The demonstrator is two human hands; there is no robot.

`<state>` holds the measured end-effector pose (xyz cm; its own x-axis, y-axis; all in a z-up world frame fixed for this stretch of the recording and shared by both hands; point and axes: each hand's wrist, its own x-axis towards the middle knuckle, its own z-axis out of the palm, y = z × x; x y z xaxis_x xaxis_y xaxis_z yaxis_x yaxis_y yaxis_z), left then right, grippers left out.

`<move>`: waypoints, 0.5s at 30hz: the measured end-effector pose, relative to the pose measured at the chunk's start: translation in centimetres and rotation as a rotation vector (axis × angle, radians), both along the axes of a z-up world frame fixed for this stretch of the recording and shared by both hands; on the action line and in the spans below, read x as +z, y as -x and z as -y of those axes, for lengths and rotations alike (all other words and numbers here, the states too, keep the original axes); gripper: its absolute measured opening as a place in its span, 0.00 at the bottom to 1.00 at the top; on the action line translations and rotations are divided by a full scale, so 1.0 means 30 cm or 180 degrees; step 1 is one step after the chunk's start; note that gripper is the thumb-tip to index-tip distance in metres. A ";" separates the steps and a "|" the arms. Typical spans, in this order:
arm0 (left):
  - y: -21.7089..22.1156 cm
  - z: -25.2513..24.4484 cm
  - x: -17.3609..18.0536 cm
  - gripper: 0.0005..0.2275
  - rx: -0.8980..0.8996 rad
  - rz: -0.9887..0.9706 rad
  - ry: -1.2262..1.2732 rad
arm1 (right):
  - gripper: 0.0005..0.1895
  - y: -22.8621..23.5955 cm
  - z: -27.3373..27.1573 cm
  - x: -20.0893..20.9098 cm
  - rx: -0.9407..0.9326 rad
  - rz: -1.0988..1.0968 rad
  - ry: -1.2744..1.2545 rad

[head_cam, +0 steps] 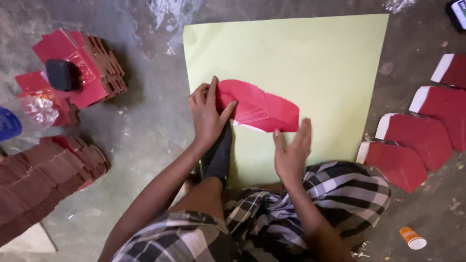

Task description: The person sits on the floor and folds red paper pouches by hand, pressing the edges to seal them and placing finished units in a row. The person repeats this process for several pouches.

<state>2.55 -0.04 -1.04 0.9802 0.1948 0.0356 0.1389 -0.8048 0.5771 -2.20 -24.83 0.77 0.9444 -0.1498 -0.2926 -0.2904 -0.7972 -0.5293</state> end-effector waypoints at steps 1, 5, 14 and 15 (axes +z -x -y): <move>0.031 -0.008 -0.002 0.34 -0.0022 -0.0051 0.0117 | 0.47 0.015 0.009 0.021 -0.0599 -0.0281 -0.0609; 0.059 -0.018 -0.012 0.32 -0.0100 -0.0078 0.0329 | 0.40 -0.163 -0.021 0.066 -0.1353 -0.1406 -0.2736; -0.106 -0.122 0.148 0.33 -0.1223 0.0071 0.0932 | 0.30 -0.289 -0.190 0.137 0.1393 0.0158 -0.0968; -0.105 -0.145 0.176 0.30 -0.1397 -0.0505 0.1317 | 0.30 -0.278 -0.171 0.183 0.1570 0.0230 -0.1047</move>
<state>5.69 4.32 4.22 0.9592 -0.2609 -0.1093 -0.0443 -0.5204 0.8528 6.15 -19.70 6.26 0.8987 0.3992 -0.1817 0.1185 -0.6197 -0.7758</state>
